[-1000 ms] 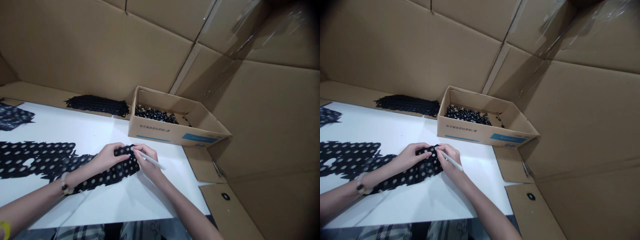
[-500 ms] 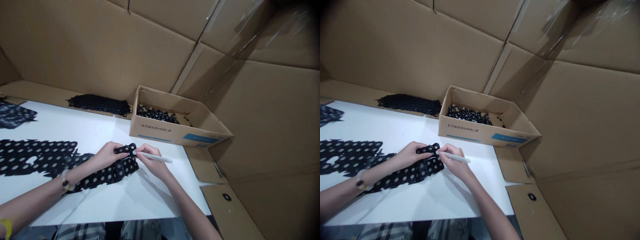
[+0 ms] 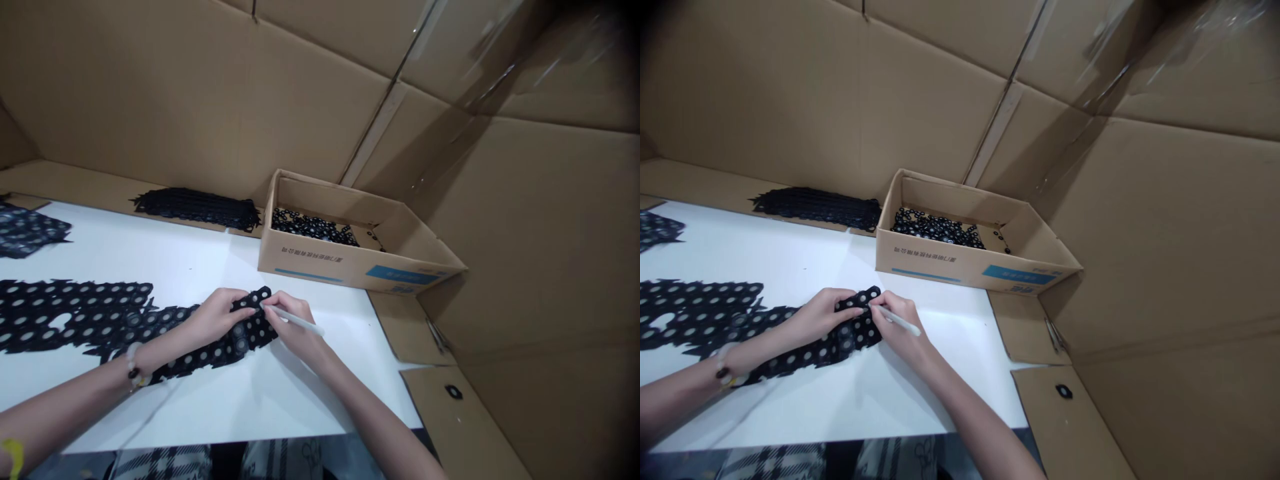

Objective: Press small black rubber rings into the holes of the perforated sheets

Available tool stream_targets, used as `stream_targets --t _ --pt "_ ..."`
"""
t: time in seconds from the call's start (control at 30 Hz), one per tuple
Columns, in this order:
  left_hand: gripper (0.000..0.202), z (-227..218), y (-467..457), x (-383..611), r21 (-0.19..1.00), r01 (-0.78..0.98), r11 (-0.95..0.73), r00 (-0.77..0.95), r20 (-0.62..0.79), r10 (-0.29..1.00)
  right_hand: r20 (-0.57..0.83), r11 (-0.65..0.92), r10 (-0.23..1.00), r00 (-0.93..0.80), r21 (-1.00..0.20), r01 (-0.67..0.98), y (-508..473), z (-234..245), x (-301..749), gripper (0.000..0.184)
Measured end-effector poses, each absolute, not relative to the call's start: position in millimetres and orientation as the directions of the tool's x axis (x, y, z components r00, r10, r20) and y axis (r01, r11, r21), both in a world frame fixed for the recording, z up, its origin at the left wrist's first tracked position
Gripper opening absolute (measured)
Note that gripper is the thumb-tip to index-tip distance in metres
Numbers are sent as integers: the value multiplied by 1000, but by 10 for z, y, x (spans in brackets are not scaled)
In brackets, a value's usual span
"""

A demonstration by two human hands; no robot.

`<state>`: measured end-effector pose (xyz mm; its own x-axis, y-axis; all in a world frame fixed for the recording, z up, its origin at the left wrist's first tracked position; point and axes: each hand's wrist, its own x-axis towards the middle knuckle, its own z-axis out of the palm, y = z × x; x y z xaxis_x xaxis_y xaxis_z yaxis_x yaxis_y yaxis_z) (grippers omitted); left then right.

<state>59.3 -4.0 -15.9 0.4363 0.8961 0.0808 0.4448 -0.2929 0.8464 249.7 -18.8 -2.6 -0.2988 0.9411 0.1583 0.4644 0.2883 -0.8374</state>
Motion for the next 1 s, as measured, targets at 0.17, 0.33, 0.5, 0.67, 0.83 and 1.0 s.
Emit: stream_targets --t 0.17,0.33,0.5,0.67,0.83,1.0 --pt "27 -119 42 541 895 382 -230 462 30 886 176 269 953 -246 -865 424 -224 25 2458 15" --pt "28 -159 138 474 908 366 -205 518 -16 855 210 296 945 -249 -873 387 -197 0 2534 13" --pt "30 -208 174 436 903 388 -186 458 -13 889 203 241 966 -158 -928 283 -120 39 2663 11" --pt "27 -173 94 498 886 398 -240 468 29 883 254 328 930 -266 -900 287 -123 81 2639 9" --pt "22 -155 38 536 874 411 -259 446 55 893 191 299 919 -346 -908 293 -138 16 2604 12" --pt "20 -177 41 531 865 426 -265 412 75 908 170 294 922 -349 -892 344 -135 1 2624 13"
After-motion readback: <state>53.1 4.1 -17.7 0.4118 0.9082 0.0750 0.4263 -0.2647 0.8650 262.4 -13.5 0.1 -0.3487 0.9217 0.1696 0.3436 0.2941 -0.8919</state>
